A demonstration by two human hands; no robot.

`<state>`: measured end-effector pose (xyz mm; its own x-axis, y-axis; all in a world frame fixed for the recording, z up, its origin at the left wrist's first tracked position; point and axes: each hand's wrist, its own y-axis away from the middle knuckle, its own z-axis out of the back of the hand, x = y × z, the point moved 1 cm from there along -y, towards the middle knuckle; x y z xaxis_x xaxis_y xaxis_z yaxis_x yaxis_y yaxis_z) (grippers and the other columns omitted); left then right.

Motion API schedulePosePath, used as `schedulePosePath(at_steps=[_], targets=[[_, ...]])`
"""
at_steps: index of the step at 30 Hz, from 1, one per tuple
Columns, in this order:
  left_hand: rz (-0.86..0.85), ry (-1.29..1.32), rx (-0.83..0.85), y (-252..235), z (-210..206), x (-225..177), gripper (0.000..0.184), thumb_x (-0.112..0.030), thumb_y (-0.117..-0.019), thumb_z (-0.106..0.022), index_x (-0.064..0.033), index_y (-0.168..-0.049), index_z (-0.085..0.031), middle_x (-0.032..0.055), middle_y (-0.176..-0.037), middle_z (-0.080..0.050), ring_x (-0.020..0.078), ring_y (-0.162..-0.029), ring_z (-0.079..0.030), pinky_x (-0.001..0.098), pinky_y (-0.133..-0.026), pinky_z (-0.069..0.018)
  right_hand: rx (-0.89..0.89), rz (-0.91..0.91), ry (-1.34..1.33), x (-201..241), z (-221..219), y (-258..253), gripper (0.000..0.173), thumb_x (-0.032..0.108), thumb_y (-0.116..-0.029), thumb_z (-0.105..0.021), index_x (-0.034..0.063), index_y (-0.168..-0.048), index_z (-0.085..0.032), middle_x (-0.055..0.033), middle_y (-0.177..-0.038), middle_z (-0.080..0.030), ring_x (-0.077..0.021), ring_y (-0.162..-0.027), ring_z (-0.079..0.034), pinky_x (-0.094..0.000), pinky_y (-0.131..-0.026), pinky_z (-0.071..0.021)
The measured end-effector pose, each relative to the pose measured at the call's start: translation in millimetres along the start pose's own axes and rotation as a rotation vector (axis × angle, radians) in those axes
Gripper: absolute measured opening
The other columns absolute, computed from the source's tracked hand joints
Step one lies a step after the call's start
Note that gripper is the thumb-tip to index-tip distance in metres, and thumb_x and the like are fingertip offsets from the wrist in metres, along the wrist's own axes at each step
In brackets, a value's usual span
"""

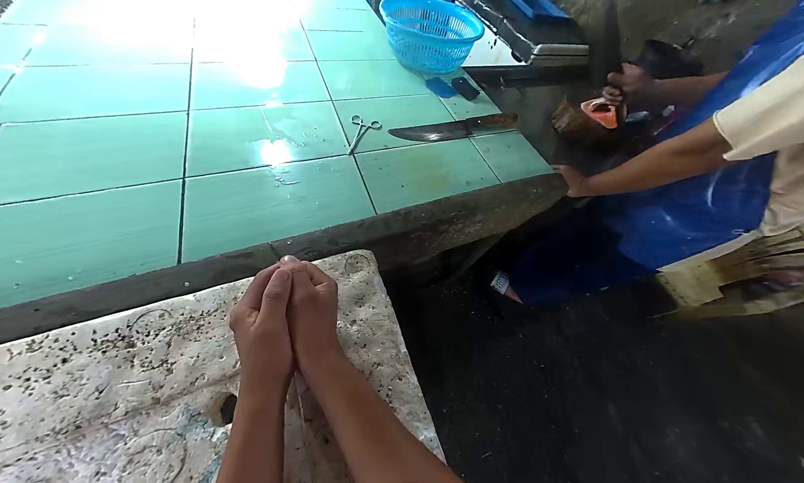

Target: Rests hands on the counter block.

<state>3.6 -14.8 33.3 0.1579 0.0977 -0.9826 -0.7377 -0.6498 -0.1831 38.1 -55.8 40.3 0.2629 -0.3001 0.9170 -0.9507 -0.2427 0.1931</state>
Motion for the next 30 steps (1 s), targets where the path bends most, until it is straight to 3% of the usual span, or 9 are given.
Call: schedulePosePath(at_steps=[30], targets=[[0.026, 0.014, 0.006, -1.2, 0.4, -0.3, 0.03, -0.027, -0.1052, -0.045, -0.0104, -0.112, -0.069, -0.0127, -0.089, -0.068, -0.0054, -0.082, -0.065, 0.0157, -0.075, -0.0545, -0.025, -0.02, 0.044, 2.4, -1.2, -0.1, 0.039, 0.026, -0.108, -0.05, 0.0049, -0.078, -0.065, -0.0026, -0.064, -0.056, -0.0097, -0.059, -0.053, -0.0288, -0.057, -0.0454]])
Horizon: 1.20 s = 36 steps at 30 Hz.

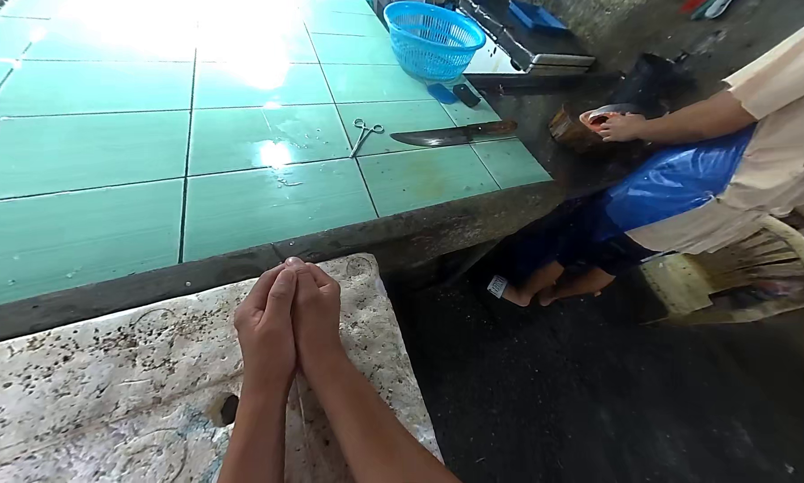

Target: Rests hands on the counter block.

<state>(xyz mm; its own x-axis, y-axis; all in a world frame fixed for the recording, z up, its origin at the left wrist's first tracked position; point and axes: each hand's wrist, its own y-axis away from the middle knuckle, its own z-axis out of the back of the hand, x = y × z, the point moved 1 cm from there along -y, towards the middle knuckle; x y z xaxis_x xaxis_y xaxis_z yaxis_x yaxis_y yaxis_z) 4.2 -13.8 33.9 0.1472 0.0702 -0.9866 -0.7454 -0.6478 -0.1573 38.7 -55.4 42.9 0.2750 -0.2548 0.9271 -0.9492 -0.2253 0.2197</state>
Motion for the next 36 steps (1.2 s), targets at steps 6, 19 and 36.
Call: schedulePosePath(at_steps=[6, 19, 36], targets=[[-0.008, 0.009, 0.004, -0.8, 0.4, 1.2, 0.029, -0.026, -0.1051, -0.045, -0.0106, -0.11, -0.069, -0.0119, -0.088, -0.068, -0.0046, -0.081, -0.065, 0.0158, -0.074, -0.0548, -0.003, 0.011, -0.002, -2.1, -0.4, -1.2, 0.039, 0.025, -0.1078, -0.051, 0.0044, -0.079, -0.066, -0.0029, -0.065, -0.057, -0.0099, -0.059, -0.054, -0.0288, -0.057, -0.0458], [0.013, 0.002, 0.001, -0.2, 0.7, 0.4, 0.028, -0.027, -0.1054, -0.046, -0.013, -0.111, -0.07, -0.012, -0.088, -0.068, -0.0041, -0.081, -0.065, 0.0166, -0.073, -0.0548, 0.005, 0.017, 0.002, -6.3, 0.9, -0.9, 0.04, 0.031, -0.108, -0.05, 0.0068, -0.08, -0.066, -0.0026, -0.065, -0.056, -0.0103, -0.059, -0.053, -0.0286, -0.056, -0.0451], [0.017, 0.008, 0.001, 0.2, 0.2, 0.1, 0.028, -0.026, -0.1061, -0.045, -0.0125, -0.112, -0.069, -0.0124, -0.089, -0.068, -0.0049, -0.081, -0.065, 0.016, -0.074, -0.0548, 0.024, 0.035, -0.007, -7.7, 1.1, -1.7, 0.039, 0.03, -0.1082, -0.05, 0.0072, -0.081, -0.066, -0.002, -0.066, -0.056, -0.0092, -0.06, -0.053, -0.0272, -0.057, -0.0453]])
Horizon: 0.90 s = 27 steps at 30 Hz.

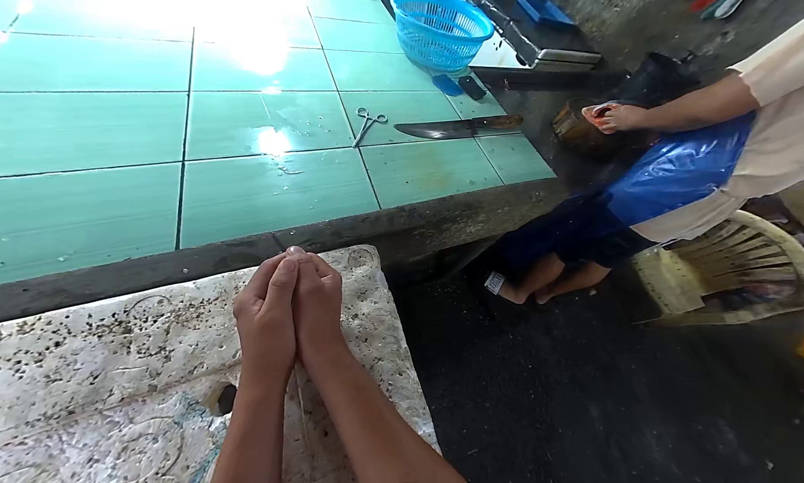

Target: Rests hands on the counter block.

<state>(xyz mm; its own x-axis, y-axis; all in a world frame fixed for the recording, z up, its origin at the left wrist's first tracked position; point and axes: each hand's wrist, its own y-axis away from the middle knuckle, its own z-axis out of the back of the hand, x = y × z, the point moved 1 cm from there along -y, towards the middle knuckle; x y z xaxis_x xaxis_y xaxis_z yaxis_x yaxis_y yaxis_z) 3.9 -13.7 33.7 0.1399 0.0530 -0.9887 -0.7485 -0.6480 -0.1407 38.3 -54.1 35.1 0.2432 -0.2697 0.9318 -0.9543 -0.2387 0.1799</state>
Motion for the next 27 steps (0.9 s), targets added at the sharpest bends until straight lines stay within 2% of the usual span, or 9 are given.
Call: schedulePosePath(at_steps=[27], targets=[[-0.009, -0.021, -0.002, 0.4, 0.3, 0.4, 0.029, -0.028, -0.106, -0.045, -0.0134, -0.112, -0.069, -0.0126, -0.089, -0.068, -0.0047, -0.081, -0.065, 0.016, -0.074, -0.0546, -0.006, -0.01, 0.012, 2.6, -0.3, 0.9, 0.042, 0.033, -0.1082, -0.049, 0.0078, -0.079, -0.065, -0.0017, -0.065, -0.055, -0.0096, -0.059, -0.052, -0.0276, -0.056, -0.0442]])
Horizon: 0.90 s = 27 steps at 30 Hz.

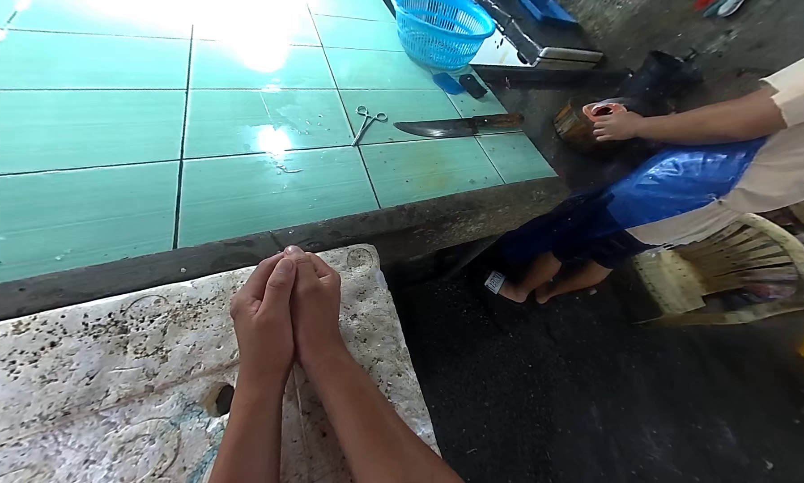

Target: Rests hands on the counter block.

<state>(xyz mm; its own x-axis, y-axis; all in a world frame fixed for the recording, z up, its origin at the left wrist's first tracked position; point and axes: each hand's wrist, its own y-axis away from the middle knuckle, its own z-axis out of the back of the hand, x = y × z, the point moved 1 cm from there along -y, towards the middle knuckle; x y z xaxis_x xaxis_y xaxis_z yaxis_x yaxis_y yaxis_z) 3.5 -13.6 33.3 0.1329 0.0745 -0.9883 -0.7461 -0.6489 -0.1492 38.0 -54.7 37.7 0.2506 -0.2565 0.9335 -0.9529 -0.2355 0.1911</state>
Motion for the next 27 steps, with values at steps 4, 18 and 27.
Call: schedulePosePath(at_steps=[4, 18, 27], targets=[[-0.009, 0.003, 0.002, -0.1, 0.3, -0.3, 0.029, -0.027, -0.1058, -0.045, -0.0132, -0.111, -0.07, -0.0125, -0.088, -0.068, -0.0046, -0.08, -0.065, 0.016, -0.073, -0.0545, -0.005, 0.004, 0.006, -0.7, -0.1, -0.5, 0.041, 0.032, -0.108, -0.05, 0.0081, -0.079, -0.065, -0.0017, -0.065, -0.056, -0.0095, -0.06, -0.053, -0.0276, -0.056, -0.0444], [-0.005, 0.01, 0.004, -0.3, 0.3, 0.1, 0.028, -0.028, -0.1057, -0.045, -0.0135, -0.111, -0.07, -0.012, -0.088, -0.067, -0.004, -0.08, -0.065, 0.0164, -0.072, -0.0547, -0.009, 0.02, 0.013, -0.1, -0.2, 0.2, 0.04, 0.031, -0.1082, -0.05, 0.0078, -0.08, -0.066, -0.0012, -0.065, -0.056, -0.0087, -0.06, -0.053, -0.0269, -0.057, -0.0449], [0.002, 0.009, 0.007, 0.2, -0.2, -1.3, 0.029, -0.027, -0.1062, -0.045, -0.0127, -0.112, -0.069, -0.012, -0.09, -0.068, -0.0043, -0.082, -0.065, 0.0166, -0.074, -0.0548, -0.005, 0.013, -0.001, 0.0, 0.3, 0.8, 0.04, 0.031, -0.1082, -0.05, 0.0077, -0.081, -0.067, -0.0012, -0.066, -0.057, -0.0088, -0.061, -0.053, -0.0268, -0.057, -0.0453]])
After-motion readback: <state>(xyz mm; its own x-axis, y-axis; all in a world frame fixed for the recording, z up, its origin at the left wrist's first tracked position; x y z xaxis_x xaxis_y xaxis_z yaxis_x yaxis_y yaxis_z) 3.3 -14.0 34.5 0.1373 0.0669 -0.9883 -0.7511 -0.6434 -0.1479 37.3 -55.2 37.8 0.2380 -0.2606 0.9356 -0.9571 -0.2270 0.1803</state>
